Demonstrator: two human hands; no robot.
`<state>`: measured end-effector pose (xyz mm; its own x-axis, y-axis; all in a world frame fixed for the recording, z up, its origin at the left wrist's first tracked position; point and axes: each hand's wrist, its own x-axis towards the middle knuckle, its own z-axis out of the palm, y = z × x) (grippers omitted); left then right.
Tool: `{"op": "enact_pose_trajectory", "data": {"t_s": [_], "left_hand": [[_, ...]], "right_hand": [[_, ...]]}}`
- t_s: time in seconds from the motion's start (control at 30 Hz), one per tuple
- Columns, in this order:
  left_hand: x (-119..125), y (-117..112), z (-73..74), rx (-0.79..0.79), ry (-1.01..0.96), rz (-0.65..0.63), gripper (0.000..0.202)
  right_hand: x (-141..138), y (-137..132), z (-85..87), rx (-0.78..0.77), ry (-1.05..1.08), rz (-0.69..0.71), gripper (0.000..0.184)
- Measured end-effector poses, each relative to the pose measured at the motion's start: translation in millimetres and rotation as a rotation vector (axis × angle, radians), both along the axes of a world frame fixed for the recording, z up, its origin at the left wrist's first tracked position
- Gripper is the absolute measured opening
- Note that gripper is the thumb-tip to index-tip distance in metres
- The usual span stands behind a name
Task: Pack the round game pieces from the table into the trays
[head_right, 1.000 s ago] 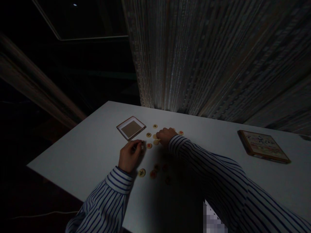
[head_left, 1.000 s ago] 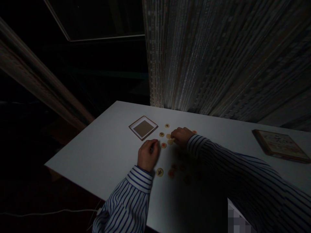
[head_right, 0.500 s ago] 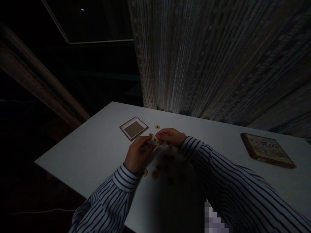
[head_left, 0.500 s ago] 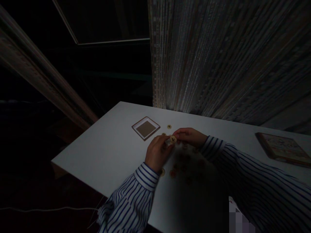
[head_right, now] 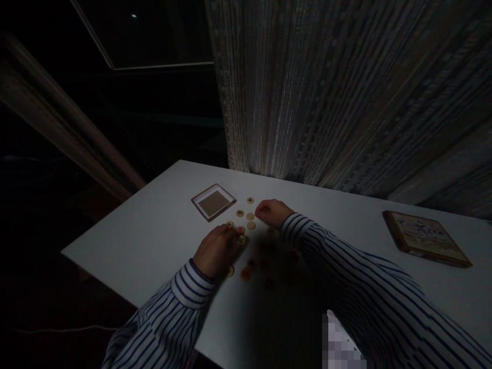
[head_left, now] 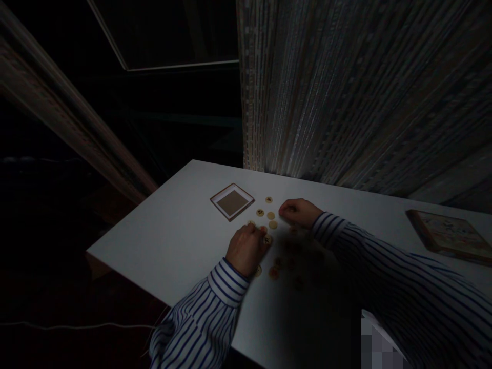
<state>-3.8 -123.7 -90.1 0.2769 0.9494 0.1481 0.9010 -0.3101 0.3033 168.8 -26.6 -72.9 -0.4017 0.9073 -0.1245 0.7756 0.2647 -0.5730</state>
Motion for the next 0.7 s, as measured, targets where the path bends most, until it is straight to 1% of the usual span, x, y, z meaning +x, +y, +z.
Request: {"op": "enact_pose_trajectory", "data": {"t_s": [0.07,0.13,0.27,0.37,0.53,0.63,0.7], "left_hand": [[3,0,-1.0,-0.050,0.093,-0.006,0.023],[5,2,-3.5,-0.084,0.152,-0.012,0.022],[6,7,-9.4,-0.103,0.196,-0.009,0.020],[6,10,-11.0,-0.135,0.195,-0.016,0.019],[6,10,-10.8,-0.144,0.180,-0.023,0.021],[4,10,-9.1,-0.122,0.133,-0.028,0.023],[1,11,-6.1,-0.080,0.058,-0.012,0.024]], "right_hand": [[-5,4,-1.8,0.106,-0.191,0.034,0.022],[-11,6,-4.6,0.143,-0.285,0.056,0.025],[-24,12,-11.9,0.142,-0.351,0.068,0.031],[-32,15,-16.2,0.121,-0.389,0.058,0.034],[-38,17,-17.0,0.076,-0.357,0.019,0.029],[-36,18,-12.0,0.023,-0.253,0.009,0.027],[-32,20,-6.7,-0.023,-0.173,0.024,0.029]]}}
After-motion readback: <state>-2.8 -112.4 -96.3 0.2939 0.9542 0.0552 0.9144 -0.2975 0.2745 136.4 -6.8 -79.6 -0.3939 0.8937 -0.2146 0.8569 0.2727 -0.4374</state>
